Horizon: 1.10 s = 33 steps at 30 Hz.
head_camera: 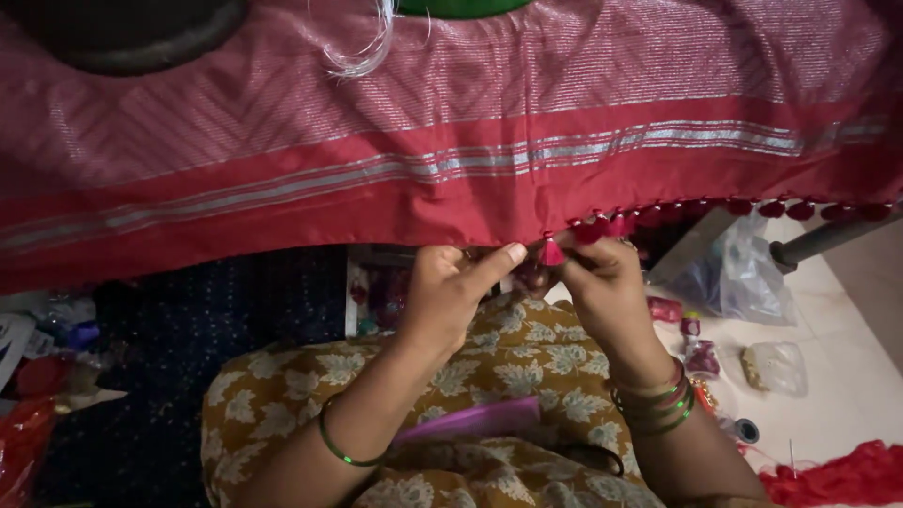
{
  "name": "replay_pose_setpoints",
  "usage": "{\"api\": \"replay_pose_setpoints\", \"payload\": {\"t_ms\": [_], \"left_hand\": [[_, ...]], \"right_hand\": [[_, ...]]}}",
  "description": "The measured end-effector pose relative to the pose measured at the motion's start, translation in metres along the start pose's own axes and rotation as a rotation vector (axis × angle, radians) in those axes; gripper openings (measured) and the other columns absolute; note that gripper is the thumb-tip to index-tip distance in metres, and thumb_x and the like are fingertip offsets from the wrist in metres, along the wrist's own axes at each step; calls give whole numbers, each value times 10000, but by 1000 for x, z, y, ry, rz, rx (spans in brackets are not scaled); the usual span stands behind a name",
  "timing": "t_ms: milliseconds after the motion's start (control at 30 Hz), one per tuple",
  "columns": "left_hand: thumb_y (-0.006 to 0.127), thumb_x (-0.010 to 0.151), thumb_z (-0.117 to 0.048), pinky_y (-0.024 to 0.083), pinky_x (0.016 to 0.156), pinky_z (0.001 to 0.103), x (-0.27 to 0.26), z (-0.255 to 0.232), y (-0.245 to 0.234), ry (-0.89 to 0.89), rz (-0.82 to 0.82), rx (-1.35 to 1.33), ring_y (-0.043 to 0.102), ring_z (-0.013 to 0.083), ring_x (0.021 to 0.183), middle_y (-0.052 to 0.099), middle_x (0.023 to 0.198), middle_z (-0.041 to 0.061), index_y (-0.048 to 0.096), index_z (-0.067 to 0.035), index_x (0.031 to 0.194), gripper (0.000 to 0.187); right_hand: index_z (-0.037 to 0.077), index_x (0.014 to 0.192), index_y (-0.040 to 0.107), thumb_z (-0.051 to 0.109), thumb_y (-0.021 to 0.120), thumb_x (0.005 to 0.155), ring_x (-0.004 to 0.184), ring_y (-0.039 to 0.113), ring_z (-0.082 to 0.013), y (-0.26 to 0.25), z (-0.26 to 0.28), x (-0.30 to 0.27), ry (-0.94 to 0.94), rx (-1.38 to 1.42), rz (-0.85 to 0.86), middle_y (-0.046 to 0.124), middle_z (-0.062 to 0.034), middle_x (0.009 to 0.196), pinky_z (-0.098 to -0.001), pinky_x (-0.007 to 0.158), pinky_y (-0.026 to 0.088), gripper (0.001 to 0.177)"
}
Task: Sewing and trimming decorative tassels on the edge of a red fabric.
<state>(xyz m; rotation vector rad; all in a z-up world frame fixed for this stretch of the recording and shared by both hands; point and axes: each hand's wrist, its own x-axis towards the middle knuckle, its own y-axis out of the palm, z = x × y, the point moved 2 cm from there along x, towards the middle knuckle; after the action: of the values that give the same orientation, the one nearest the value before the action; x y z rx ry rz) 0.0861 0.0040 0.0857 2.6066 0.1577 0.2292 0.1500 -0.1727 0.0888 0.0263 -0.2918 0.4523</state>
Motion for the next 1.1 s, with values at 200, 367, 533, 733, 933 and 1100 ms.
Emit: {"api": "replay_pose_setpoints", "payload": {"t_ms": [200,367,533,733,933,1100], "left_hand": [[715,924,-57,563,690,262,0,-10,6,35,20,-22,706,103,752,761,901,71,733,40,982,115],[654,1052,-314,525,556,297,5,8,0,-65,158,-127,632,135,588,689,731,66,689,21,909,366],[660,1028,-360,410,436,257,5,24,-4,-194,95,-396,529,79,528,660,729,17,737,-14,921,370],[745,983,-255,519,770,239,6,30,-5,117,-37,-91,631,61,838,727,926,3,759,-10,963,245],[730,999,-227,503,672,243,7,15,-2,-1,-63,-92,645,86,747,760,875,48,791,1,943,243],[721,991,-212,500,582,269,5,3,4,-98,-89,-240,661,125,684,754,847,77,778,-6,922,225]], "right_hand": [[-61,960,686,-10,668,983,709,706,-174,19,16,0,-33,58,-22,733,-109,817,-302,633,576,59],[30,1093,602,-13,672,917,613,716,-196,41,12,-4,113,389,-66,727,-107,793,-324,555,602,194],[-23,1061,656,53,728,881,729,752,-156,48,36,-18,82,-18,-195,743,-98,890,-286,623,622,208],[-3,996,756,-4,818,836,1161,658,-258,40,117,-13,-625,-879,-251,718,-120,1103,-398,986,544,172],[5,986,726,-36,790,892,1242,681,-258,46,121,-1,-679,-738,-176,694,-104,1104,-362,1037,591,121],[-58,1081,639,-94,702,945,1076,746,-239,54,94,-2,-594,-504,-103,720,-136,1107,-309,907,641,155]]}}
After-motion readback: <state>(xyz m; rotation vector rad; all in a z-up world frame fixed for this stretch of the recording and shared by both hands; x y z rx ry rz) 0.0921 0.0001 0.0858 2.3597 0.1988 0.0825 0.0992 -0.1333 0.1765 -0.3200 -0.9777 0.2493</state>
